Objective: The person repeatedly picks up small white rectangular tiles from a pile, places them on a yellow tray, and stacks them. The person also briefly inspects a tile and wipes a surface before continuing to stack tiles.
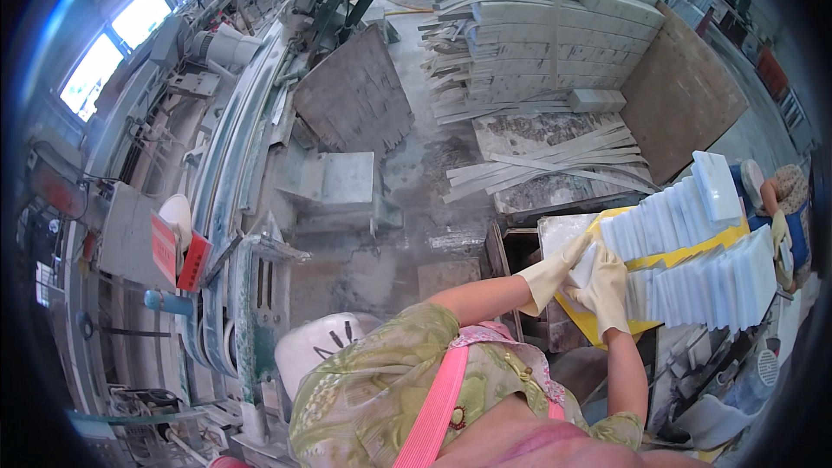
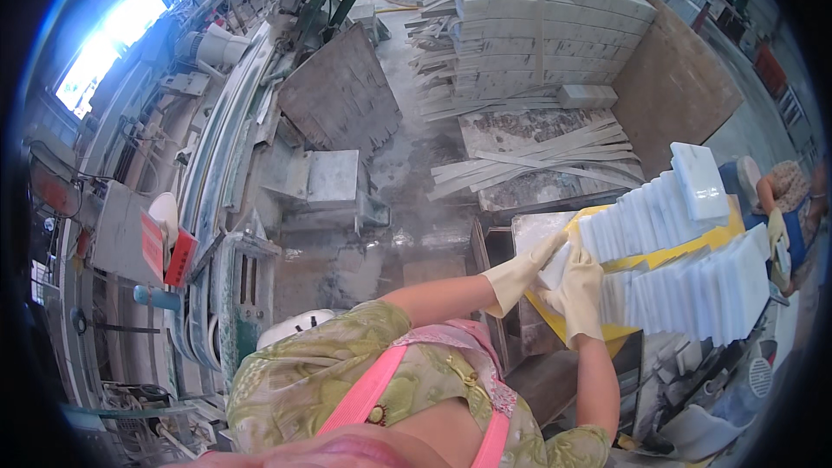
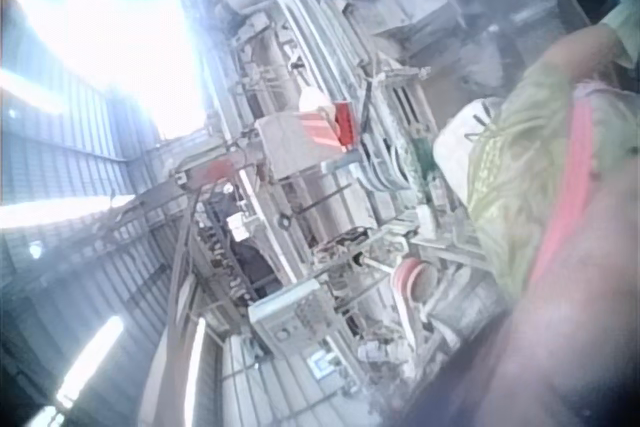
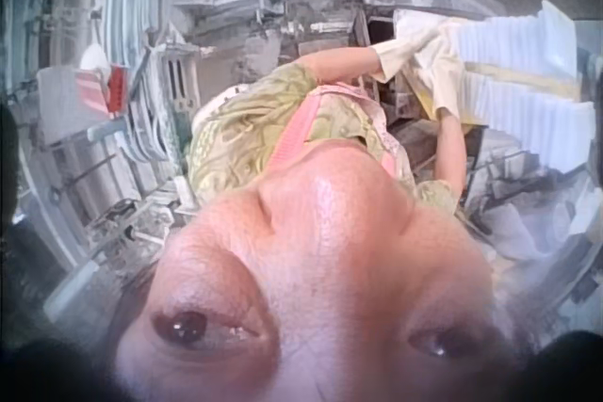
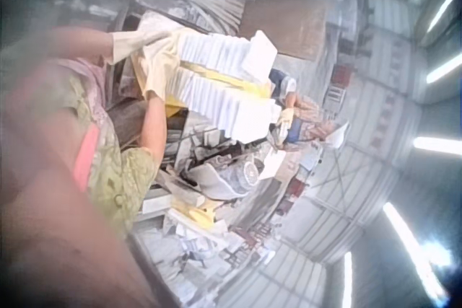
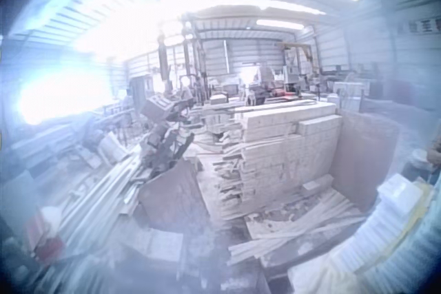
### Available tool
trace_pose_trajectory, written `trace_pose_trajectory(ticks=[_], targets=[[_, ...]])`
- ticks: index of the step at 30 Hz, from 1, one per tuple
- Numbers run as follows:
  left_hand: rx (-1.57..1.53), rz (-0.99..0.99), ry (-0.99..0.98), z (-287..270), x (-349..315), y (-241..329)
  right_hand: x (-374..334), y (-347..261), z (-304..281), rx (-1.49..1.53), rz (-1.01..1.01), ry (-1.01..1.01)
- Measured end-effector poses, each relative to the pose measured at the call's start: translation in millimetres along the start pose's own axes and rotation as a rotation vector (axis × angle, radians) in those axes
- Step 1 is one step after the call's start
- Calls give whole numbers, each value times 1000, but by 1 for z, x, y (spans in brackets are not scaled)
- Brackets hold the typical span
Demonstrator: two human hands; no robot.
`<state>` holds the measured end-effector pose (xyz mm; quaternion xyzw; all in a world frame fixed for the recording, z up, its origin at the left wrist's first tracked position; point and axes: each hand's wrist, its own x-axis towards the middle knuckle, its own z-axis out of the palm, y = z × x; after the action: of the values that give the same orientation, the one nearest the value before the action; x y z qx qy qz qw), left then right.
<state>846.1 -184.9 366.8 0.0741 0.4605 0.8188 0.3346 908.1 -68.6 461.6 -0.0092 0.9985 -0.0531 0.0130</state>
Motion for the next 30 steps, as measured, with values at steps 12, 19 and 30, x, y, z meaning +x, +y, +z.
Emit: trace_pose_trajectory(ticks=[12,19,30], targets=[[-91,29,169,-163,-39,44,3,-13,-17,-124,116,-173],[220,6,647,-417,-185,133,-1,-37,-21,-177,256,-145],[151,-300,679,-519,-109,227,90,-118,-14,-98,478,-39]])
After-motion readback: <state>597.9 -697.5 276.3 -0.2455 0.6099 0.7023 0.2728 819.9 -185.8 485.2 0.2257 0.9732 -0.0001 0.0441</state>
